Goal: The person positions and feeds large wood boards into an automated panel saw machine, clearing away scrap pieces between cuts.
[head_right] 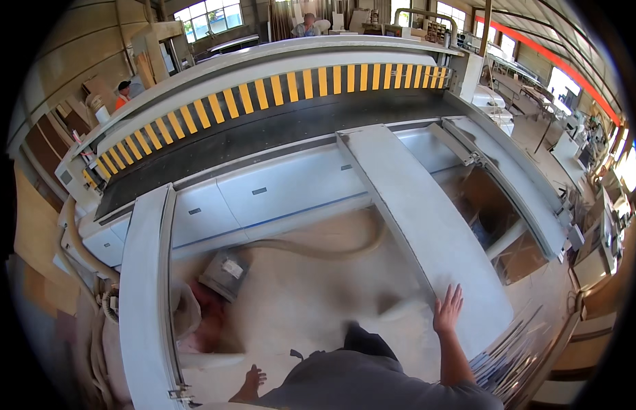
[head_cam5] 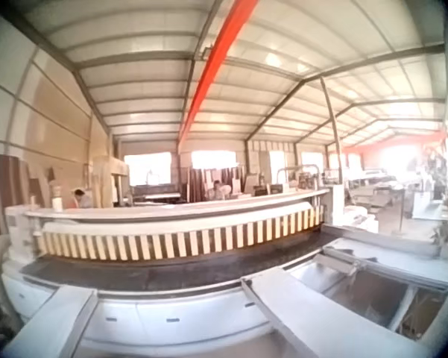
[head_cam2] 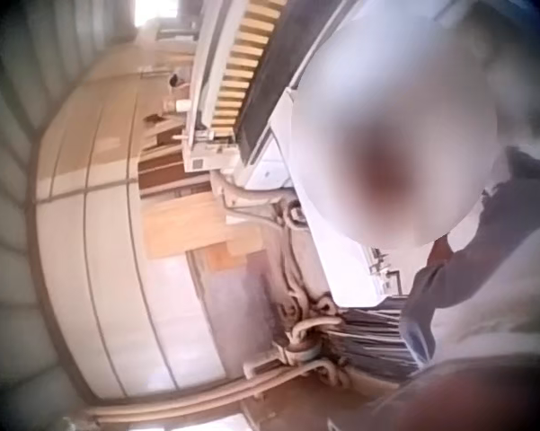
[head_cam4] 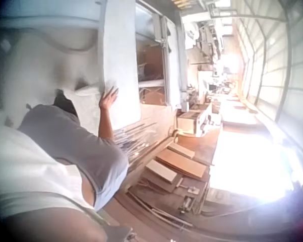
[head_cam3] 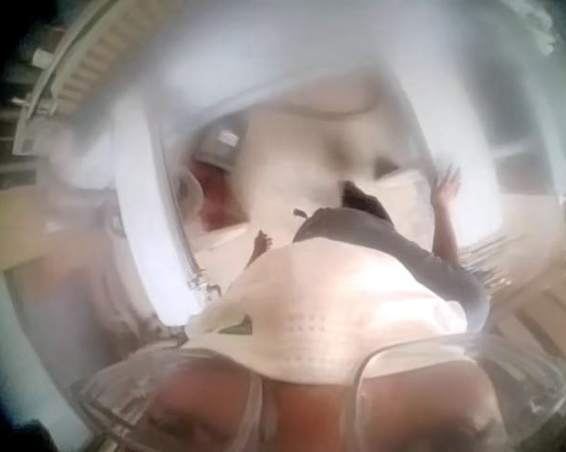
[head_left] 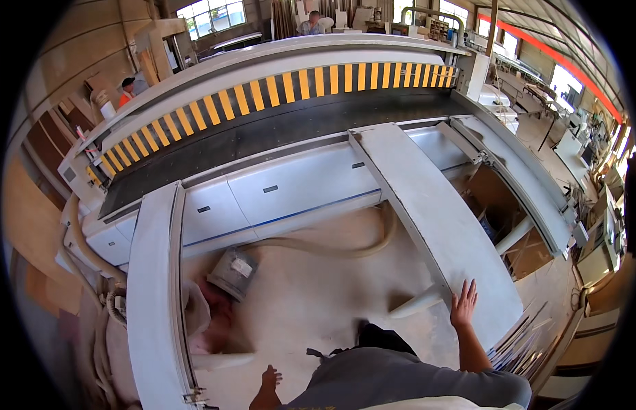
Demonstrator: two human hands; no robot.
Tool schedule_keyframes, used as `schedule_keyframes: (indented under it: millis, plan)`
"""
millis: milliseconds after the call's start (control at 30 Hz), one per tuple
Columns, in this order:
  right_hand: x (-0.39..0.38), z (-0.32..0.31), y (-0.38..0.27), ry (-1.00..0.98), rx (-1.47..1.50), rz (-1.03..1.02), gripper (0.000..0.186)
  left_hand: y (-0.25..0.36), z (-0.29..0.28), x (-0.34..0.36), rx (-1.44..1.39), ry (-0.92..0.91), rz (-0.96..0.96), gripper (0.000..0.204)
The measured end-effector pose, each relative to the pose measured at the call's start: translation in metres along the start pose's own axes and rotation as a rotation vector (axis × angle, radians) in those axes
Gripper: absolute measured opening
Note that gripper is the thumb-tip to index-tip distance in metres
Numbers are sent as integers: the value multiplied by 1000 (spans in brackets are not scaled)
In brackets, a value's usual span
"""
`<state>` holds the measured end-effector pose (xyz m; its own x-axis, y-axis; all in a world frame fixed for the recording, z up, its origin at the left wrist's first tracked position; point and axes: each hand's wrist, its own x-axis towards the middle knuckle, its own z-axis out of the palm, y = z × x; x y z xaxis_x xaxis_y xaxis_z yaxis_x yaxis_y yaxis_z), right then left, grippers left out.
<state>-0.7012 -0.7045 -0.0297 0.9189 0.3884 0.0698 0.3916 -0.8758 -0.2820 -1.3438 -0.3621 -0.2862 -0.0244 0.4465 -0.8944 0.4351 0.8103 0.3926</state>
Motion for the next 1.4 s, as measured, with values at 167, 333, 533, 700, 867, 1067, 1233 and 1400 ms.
schedule_keyframes:
  millis: [167, 333, 533, 700, 867, 1067, 1233, 1400]
  plan:
    - [102, 33, -80, 35, 33, -87, 70, 24, -25, -2, 28, 75, -79, 72]
    - [252, 84, -173, 103, 103, -166, 70, 94, 18, -16, -103, 93, 113, 77]
    - [440, 118, -276, 58, 125, -156, 71, 193, 73, 0, -204, -60, 66, 63]
    - [514, 132, -303, -66, 19, 26, 74, 260, 99, 20, 648, 215, 774, 39]
    - [517, 152, -305, -105, -85, 2, 72, 343, 109, 38, 673, 404, 752, 42]
    - [519, 151, -310, -85, -54, 14, 75, 489, 105, 75, 613, 573, 898, 47]
    - [513, 147, -308, -10, -43, 106, 73, 672, 151, 81, 497, 641, 1237, 48]
    - [514, 152, -308, 57, -55, 259, 73, 850, 195, 92, 439, 602, 1467, 54]
